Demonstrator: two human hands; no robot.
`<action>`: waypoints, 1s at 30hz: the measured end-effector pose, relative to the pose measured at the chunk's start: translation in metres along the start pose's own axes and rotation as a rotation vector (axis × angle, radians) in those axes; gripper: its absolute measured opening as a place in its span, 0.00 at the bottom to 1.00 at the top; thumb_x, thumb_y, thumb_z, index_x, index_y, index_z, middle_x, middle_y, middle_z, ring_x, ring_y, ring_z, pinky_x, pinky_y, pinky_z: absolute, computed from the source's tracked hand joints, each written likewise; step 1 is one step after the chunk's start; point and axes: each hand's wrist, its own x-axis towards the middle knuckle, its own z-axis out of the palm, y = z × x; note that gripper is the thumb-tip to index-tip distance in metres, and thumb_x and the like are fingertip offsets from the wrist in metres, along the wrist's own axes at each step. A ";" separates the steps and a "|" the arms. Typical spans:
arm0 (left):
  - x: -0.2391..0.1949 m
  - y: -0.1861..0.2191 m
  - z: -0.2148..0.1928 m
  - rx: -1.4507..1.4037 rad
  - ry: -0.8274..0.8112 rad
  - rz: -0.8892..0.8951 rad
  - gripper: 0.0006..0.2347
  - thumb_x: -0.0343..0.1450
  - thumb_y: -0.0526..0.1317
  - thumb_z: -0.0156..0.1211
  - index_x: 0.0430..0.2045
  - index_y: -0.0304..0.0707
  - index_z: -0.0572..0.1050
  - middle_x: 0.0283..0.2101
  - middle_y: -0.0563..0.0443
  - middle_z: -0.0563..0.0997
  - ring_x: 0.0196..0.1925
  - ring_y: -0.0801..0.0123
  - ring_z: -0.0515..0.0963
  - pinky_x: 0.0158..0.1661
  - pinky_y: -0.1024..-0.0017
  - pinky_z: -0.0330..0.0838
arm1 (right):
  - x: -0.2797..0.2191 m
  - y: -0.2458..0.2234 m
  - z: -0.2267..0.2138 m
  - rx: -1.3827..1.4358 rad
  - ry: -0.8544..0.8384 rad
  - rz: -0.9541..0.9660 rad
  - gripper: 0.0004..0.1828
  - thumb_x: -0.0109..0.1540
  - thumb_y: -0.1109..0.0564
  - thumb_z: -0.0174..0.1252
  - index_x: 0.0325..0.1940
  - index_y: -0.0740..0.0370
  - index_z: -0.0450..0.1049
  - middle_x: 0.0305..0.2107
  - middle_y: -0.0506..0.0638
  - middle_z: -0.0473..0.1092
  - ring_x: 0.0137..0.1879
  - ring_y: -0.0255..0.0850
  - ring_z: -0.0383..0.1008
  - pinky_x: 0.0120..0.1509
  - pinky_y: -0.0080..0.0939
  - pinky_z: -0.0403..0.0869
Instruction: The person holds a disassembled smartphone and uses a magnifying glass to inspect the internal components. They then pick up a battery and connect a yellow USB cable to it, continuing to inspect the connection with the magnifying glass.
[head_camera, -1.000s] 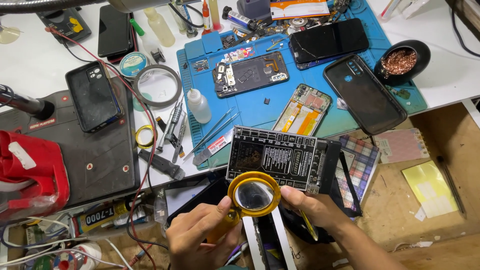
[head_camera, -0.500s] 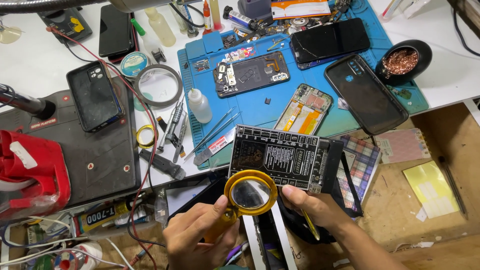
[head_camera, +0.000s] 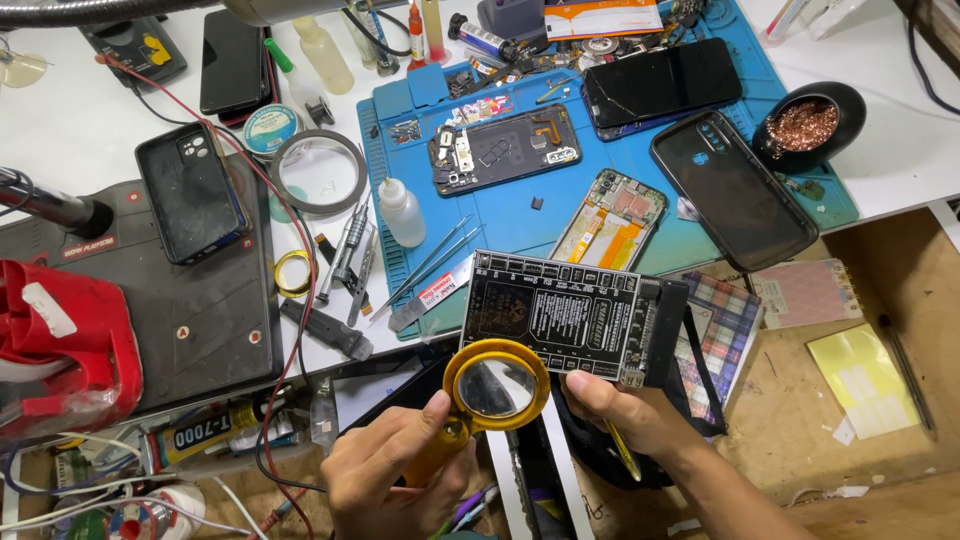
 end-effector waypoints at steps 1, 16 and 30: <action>0.000 0.000 0.000 0.000 0.001 0.003 0.17 0.65 0.36 0.70 0.47 0.39 0.78 0.27 0.51 0.83 0.22 0.72 0.78 0.26 0.78 0.75 | 0.001 0.001 -0.001 0.012 -0.037 -0.017 0.36 0.55 0.39 0.57 0.63 0.59 0.80 0.66 0.52 0.74 0.71 0.46 0.75 0.78 0.48 0.69; -0.026 -0.029 -0.009 0.160 0.164 -0.366 0.19 0.60 0.53 0.68 0.36 0.42 0.79 0.19 0.61 0.73 0.18 0.79 0.64 0.22 0.78 0.62 | 0.002 0.003 0.010 0.134 -0.097 -0.015 0.28 0.57 0.57 0.61 0.61 0.70 0.79 0.55 0.60 0.80 0.60 0.52 0.80 0.66 0.51 0.76; -0.053 -0.012 -0.128 0.687 -0.439 -1.325 0.19 0.67 0.57 0.59 0.53 0.68 0.72 0.42 0.61 0.87 0.45 0.63 0.85 0.45 0.63 0.75 | -0.003 0.004 0.029 -0.219 -0.325 -0.016 0.16 0.62 0.50 0.66 0.43 0.67 0.77 0.35 0.58 0.72 0.44 0.50 0.74 0.53 0.52 0.68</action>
